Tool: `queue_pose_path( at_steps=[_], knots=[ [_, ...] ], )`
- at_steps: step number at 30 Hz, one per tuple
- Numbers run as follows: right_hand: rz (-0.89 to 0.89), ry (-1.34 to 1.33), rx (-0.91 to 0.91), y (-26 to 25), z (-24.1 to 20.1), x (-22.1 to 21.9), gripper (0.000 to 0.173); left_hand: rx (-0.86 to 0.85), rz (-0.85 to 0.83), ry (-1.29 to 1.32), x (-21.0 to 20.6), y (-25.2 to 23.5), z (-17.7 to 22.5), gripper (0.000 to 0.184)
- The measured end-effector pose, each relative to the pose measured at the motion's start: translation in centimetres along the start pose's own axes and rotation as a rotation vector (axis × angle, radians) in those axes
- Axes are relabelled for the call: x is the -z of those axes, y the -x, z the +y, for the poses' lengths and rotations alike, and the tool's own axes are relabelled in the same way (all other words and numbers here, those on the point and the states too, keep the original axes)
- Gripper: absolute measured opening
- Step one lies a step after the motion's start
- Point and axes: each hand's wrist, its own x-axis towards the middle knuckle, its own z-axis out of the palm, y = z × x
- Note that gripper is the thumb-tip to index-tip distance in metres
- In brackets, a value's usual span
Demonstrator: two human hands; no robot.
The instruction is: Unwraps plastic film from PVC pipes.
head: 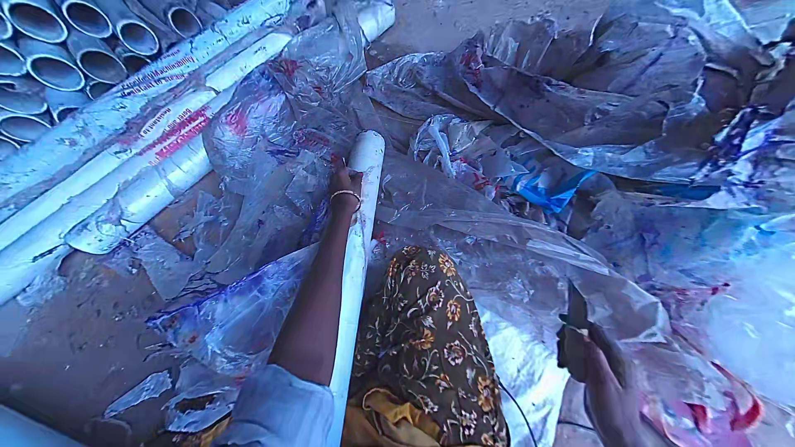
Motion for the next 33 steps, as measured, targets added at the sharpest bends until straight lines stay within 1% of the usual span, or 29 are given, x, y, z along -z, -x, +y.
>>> queue_pose_path(
  at_steps=[2,4,6,8,11,14,16,18,21,24,28,30,33],
  knots=[
    [-0.133,-0.101,0.088,-4.4,-3.9,-6.7,0.027,-0.011,0.007,0.033,-0.1,-0.1,-0.4,0.037],
    [-0.258,-0.142,0.146,-8.3,-6.8,-14.0,0.022,-0.025,0.021,0.095,-0.1,-0.3,-0.9,0.032],
    [-0.361,-0.033,0.111,-11.9,-8.6,-20.8,0.024,-0.03,0.032,0.135,-0.1,-0.3,-1.4,0.03],
    [-0.442,0.118,0.064,-15.0,-9.2,-26.3,0.027,-0.031,0.029,0.11,0.0,-0.1,-1.5,0.032],
    [-0.522,0.341,0.063,-18.3,-9.3,-31.2,0.032,-0.015,0.014,0.077,0.4,-0.1,-1.0,0.032],
    [-0.529,0.554,0.134,-20.1,-9.7,-33.3,0.037,-0.002,0.008,0.069,0.3,0.2,-0.5,0.032],
    [-0.536,0.68,0.207,-20.6,-10.0,-34.0,0.037,0.003,-0.004,0.062,0.3,0.4,-0.2,0.032],
    [-0.552,0.743,0.243,-20.6,-10.3,-34.2,0.036,0.004,-0.007,0.055,0.3,0.5,-0.1,0.032],
    [-0.546,0.781,0.219,-19.4,-10.4,-33.8,0.038,-0.001,0.005,0.061,0.4,0.4,-0.3,0.032],
    [-0.546,0.813,0.149,-17.0,-10.7,-31.8,0.041,-0.007,0.027,0.087,0.3,0.4,-0.7,0.031],
    [-0.538,0.831,0.102,-15.9,-10.6,-30.0,0.043,-0.032,0.094,0.192,0.1,0.5,-1.5,0.028],
    [-0.49,0.799,0.086,-16.5,-11.4,-30.8,0.042,-0.023,0.138,0.273,-0.1,0.8,-1.4,0.027],
    [-0.436,0.78,0.104,-18.1,-11.8,-33.5,0.035,-0.002,0.164,0.319,-0.5,1.3,-1.1,0.027]
  ],
)
